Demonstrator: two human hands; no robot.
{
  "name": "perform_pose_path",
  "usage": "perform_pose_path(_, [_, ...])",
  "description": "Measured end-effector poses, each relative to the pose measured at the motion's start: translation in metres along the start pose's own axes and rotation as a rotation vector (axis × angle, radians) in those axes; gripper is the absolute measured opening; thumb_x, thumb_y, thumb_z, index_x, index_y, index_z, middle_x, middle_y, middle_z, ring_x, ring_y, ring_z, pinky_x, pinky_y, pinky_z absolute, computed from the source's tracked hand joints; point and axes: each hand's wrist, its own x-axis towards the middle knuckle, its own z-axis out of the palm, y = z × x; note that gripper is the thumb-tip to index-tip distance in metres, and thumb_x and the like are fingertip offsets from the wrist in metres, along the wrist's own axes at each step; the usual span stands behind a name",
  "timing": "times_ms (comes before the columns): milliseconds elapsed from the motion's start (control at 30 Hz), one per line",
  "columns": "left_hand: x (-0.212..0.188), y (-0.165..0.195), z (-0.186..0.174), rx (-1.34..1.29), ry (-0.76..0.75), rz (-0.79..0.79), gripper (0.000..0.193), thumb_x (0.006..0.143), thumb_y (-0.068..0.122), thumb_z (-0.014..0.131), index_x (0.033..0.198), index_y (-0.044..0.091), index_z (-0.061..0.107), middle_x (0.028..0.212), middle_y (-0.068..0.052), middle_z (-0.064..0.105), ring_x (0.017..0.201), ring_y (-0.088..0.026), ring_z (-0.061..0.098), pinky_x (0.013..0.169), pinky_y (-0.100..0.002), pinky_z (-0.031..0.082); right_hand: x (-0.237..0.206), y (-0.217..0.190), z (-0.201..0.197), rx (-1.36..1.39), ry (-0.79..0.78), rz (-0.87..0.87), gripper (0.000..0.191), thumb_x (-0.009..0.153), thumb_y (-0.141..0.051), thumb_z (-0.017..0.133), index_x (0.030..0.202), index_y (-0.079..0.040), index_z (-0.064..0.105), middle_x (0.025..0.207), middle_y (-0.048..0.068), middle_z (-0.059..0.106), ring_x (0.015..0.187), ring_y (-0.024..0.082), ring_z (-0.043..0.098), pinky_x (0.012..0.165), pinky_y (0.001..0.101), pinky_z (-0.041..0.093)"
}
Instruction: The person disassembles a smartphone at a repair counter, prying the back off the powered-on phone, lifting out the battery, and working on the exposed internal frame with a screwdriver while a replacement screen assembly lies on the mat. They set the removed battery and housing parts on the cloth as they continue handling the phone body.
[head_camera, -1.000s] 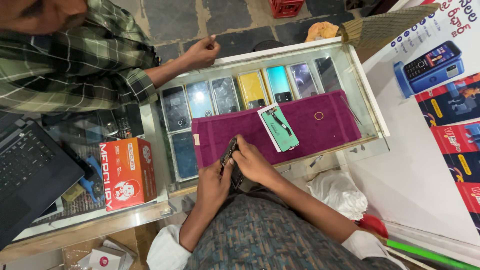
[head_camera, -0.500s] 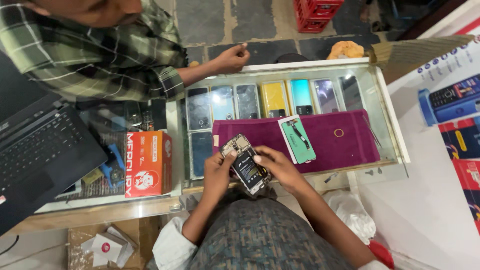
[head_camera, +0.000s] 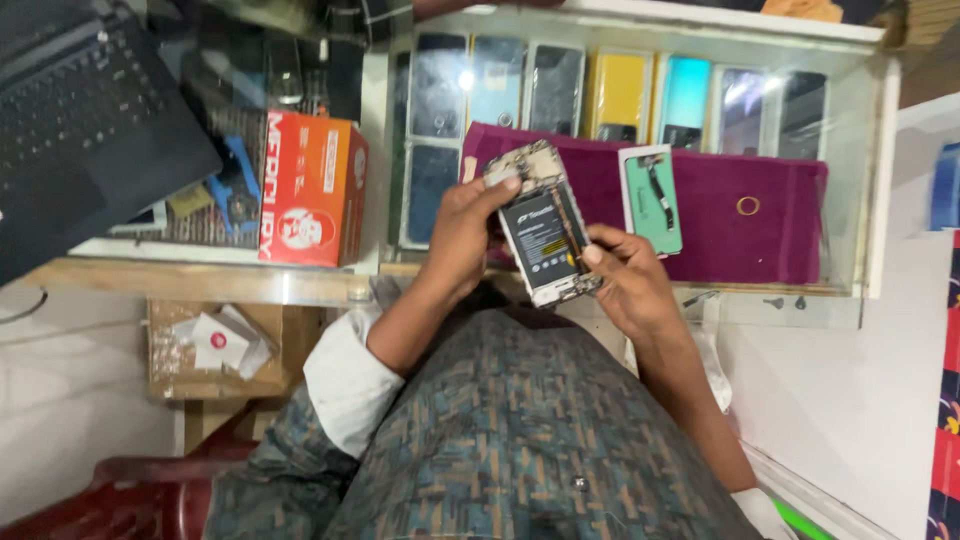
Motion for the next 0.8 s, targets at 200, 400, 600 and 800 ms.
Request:
perform_pose_path(200, [-0.001,0.013,0.007,0.025,-0.019,-0.039,0.025,0.101,0.025,0.065,0.100,0.001,0.071,0.080,-0.006,0.073,0.059,-0.010,0.067,0.046,-0.025,0.051,-0.008,-0.005,0.014,0.069,-0.010,-0.053,0.029,0.103,-0.002,0.065,0.128,0.012,0.062,0.116,0.019,0.073,0.103,0.023,0.073,0.094,0.0363,0.059])
perform_pose_path(400, [0.000,0.016,0.006,0.009,-0.047,-0.062,0.026,0.099,0.026,0.065,0.100,0.001,0.072,0.078,-0.006,0.074,0.057,-0.010,0.068,0.044,-0.024,0.052,-0.013,-0.010,0.024,0.078,0.018,-0.064,0.031,0.104,-0.003,0.064,0.130,0.013,0.061,0.118,0.020,0.072,0.105,0.023,0.073,0.096,0.0375,0.059])
perform_pose_path(600, [-0.002,0.024,0.006,-0.010,-0.009,-0.004,0.024,0.099,0.025,0.066,0.096,0.001,0.071,0.078,-0.006,0.073,0.058,-0.010,0.068,0.046,-0.024,0.053,-0.021,-0.025,0.042,0.069,-0.037,-0.015,0.036,0.105,-0.016,0.060,0.126,0.013,0.063,0.107,0.025,0.074,0.090,0.029,0.077,0.078,0.0409,0.063])
perform_pose_path(800, [-0.006,0.036,0.006,0.023,-0.013,0.095,0.024,0.100,0.024,0.068,0.090,0.002,0.069,0.073,-0.007,0.070,0.054,-0.010,0.063,0.044,-0.024,0.048,-0.034,-0.030,0.056,-0.272,0.020,-0.052,0.023,0.104,-0.006,0.062,0.115,0.014,0.067,0.098,0.024,0.074,0.082,0.027,0.074,0.073,0.0358,0.060])
